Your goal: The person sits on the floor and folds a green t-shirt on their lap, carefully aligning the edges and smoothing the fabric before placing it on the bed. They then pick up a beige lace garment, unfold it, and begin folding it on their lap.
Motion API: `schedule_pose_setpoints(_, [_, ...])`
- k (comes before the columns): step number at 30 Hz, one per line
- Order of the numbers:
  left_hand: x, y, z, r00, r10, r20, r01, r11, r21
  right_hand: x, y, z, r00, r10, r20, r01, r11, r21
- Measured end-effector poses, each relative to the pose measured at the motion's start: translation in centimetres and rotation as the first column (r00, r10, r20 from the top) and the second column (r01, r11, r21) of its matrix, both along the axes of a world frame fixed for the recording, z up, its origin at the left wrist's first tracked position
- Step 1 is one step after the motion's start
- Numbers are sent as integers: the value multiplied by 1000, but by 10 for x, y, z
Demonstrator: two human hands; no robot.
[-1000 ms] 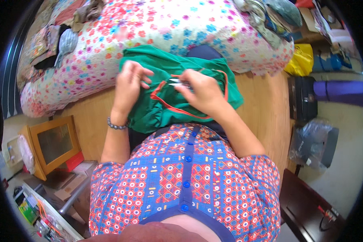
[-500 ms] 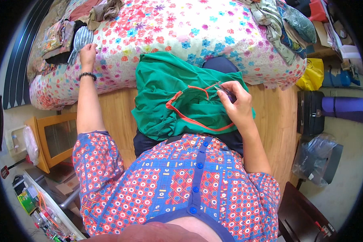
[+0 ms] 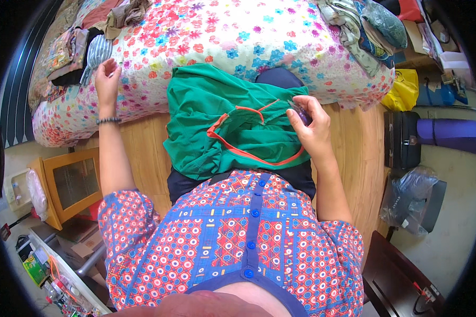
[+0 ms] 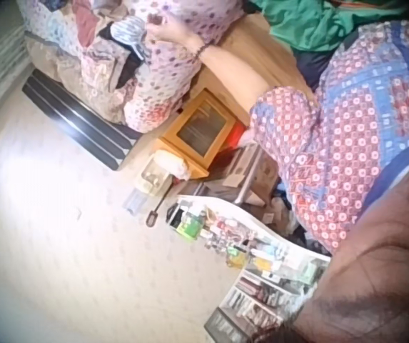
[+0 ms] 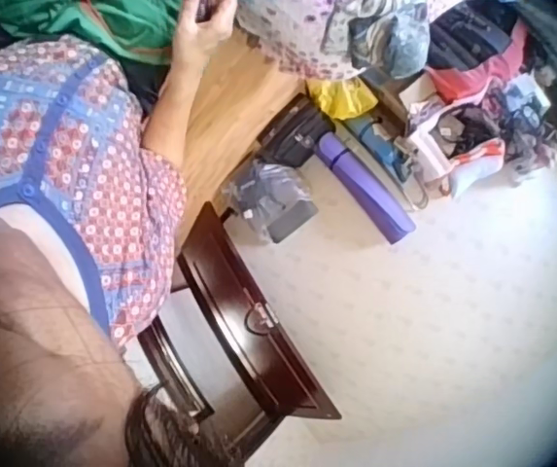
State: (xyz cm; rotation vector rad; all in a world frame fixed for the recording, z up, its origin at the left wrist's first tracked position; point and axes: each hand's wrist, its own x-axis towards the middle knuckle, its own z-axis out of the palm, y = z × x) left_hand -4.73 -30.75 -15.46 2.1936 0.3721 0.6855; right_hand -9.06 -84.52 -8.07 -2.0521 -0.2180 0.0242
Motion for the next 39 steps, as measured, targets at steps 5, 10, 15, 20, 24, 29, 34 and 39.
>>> schedule_pose_setpoints(5, [-74, -102, 44, 975, -199, -97, 171, 955, -242, 3, -21, -10, 999, -26, -33, 26, 1000, -4])
schedule_pose_setpoints(10, [-131, -183, 49, 901, -405, -157, 359, 898, -255, 38, -44, -42, 998, -53, 26, 48, 986, 161])
schedule_pose_setpoints(15, [-155, -241, 74, 846, -450, -285, 512, 836, 199, 130, -57, -54, 988, -154, 15, 151, 981, 123])
schedule_pose_setpoints(20, [-164, -245, 78, 820, -499, -281, 549, 823, 143, 238, -61, -72, 948, -216, 235, 274, 927, -254])
schedule_pose_setpoints(24, [-173, -247, 74, 797, -514, -317, 577, 804, 145, 266, -64, -79, 812, -62, 581, 422, 749, -510])
schedule_pose_setpoints(29, [-186, -244, 63, 790, -571, -222, 585, 811, -7, 150, -32, -44, 917, 92, 389, -7, 976, -216])
schedule_pose_setpoints(34, [-184, -255, 70, 813, -505, -291, 557, 821, 130, 18, -54, -35, 997, 28, 66, -15, 982, -186])
schedule_pose_setpoints(39, [-184, -244, 58, 775, -623, -111, 593, 776, -216, -15, -69, -57, 999, -50, 13, 51, 994, -100])
